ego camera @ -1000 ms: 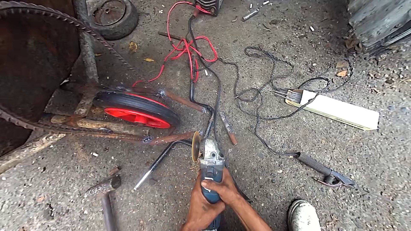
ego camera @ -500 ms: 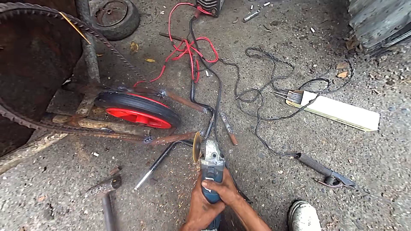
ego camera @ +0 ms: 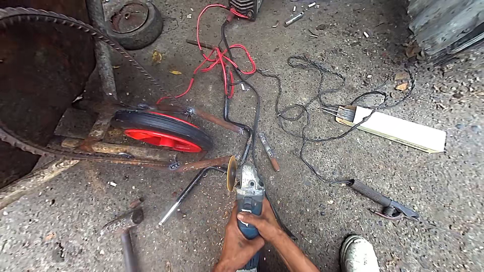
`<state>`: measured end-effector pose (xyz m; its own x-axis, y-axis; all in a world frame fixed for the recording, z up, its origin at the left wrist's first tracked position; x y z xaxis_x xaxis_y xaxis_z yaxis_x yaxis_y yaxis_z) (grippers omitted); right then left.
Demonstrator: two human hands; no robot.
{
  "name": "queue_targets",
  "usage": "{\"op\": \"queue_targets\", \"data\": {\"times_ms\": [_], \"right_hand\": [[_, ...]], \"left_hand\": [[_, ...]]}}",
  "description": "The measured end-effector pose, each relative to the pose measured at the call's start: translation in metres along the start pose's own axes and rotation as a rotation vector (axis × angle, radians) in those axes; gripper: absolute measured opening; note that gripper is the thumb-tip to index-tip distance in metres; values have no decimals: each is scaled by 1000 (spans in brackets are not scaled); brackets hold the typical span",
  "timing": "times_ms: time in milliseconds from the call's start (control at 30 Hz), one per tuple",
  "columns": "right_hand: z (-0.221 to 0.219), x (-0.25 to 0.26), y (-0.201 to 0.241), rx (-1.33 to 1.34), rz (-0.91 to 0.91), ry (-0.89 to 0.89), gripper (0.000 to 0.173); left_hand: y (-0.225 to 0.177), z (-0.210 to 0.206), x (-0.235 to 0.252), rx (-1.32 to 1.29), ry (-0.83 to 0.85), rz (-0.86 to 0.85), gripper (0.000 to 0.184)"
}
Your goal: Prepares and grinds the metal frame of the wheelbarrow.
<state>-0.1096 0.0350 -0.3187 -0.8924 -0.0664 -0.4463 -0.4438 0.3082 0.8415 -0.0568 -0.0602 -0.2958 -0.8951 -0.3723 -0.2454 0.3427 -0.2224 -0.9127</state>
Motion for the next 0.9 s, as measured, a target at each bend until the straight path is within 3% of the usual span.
{"op": "queue_targets", "data": {"times_ms": [900], "right_hand": [[1, 0, -7, 37, -20, -27, 71]], "left_hand": [[10, 1, 1, 10, 2, -2, 100]]}}
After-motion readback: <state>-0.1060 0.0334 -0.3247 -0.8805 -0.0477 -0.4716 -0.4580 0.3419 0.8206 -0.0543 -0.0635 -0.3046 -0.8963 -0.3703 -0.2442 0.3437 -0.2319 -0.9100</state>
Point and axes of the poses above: each hand's wrist, its own x-axis towards the middle knuckle, its own z-axis out of the back of the hand, y = z × x, the point moved 9 cm from there along x, towards the middle knuckle, and after that the axes turned 14 degrees about -y, right-handed, at the moved point
